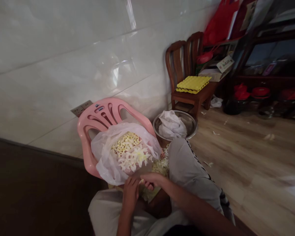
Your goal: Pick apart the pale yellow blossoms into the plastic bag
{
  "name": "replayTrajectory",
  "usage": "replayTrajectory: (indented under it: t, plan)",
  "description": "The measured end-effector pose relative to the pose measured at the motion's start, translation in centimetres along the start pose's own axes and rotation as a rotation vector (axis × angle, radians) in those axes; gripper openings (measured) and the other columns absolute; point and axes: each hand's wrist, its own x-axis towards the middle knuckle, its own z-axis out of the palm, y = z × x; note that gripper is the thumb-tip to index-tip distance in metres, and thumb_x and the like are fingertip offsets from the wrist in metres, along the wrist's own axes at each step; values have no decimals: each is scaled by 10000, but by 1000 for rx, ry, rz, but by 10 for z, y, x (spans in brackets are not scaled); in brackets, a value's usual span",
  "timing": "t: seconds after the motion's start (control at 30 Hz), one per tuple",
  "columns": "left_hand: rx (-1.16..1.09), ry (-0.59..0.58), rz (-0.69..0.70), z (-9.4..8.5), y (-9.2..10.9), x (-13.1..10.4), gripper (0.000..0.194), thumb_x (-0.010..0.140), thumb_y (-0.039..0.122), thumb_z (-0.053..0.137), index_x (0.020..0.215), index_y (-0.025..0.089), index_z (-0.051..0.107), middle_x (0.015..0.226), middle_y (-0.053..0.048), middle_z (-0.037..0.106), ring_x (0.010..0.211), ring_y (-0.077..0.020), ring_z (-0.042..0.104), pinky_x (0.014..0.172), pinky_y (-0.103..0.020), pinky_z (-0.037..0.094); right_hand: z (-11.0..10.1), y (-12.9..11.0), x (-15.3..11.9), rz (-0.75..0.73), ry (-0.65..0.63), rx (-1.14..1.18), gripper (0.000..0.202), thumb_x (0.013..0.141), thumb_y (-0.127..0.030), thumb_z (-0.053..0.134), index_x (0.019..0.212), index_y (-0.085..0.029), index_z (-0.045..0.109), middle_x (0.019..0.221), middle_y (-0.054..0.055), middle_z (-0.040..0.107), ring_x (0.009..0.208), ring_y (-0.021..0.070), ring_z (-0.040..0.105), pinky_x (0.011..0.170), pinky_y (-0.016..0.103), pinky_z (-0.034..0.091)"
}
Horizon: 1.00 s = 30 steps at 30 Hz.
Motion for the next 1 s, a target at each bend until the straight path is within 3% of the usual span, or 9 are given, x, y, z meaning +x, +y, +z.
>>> replayTrajectory:
  t: [0.1, 0.23, 0.47, 0.57, 0.7, 0.87, 1.0]
  plan:
    - [152, 1, 83, 2, -9, -3, 427, 744, 58, 513, 1077, 218, 727, 1064, -107, 731, 1025, -293, 611, 876, -441, 494, -3, -6, -4, 104, -123, 7, 261, 848, -219, 404, 588, -201, 393, 446, -87, 245, 349, 73, 167, 353, 165, 187]
    - [220, 9, 200, 0, -15, -4, 448, 787, 69, 509, 1159, 237, 695, 1158, -99, 713, 1094, -288, 594, 912, -432, 490, -5, -12, -10, 116, -184, 41, 261, 825, -209, 415, 583, -209, 318, 454, -96, 214, 358, 66, 131, 355, 157, 143]
    - [139, 87, 112, -1, -7, 0, 382, 820, 80, 502, 1096, 226, 721, 1129, -94, 727, 1113, -285, 595, 965, -419, 454, -7, -12, -8, 106, -158, 52, 246, 805, -209, 402, 577, -220, 308, 435, -101, 205, 352, 70, 115, 348, 165, 151]
    - [-46, 108, -21, -5, 0, 1, 300, 871, 175, 522, 1086, 238, 723, 1092, -88, 729, 1104, -281, 597, 985, -410, 435, -6, -12, -8, 22, -68, 44, 263, 871, -240, 367, 610, -217, 341, 439, -107, 223, 346, 72, 153, 355, 165, 188]
    - [-393, 230, -320, -7, 7, 2, 193, 834, 374, 651, 881, 221, 760, 838, -73, 721, 867, -261, 625, 839, -335, 464, -3, -15, -7, -167, 109, -1, 292, 930, -305, 346, 656, -213, 387, 464, -96, 320, 361, 79, 344, 376, 166, 264]
    - [-790, 323, -656, -4, 9, 4, 395, 640, 544, 781, 743, 163, 757, 698, -46, 698, 742, -235, 612, 708, -277, 458, 5, -14, -1, -354, 242, -139, 232, 918, -229, 470, 692, -185, 503, 522, -76, 477, 420, 69, 454, 412, 158, 299]
    - [-881, 380, -826, -1, 3, 5, 477, 560, 585, 790, 746, 147, 760, 613, -33, 694, 618, -207, 607, 562, -263, 434, 17, -6, -1, -491, 265, -262, 98, 918, -232, 535, 871, -180, 604, 619, -62, 582, 513, 77, 521, 507, 155, 382]
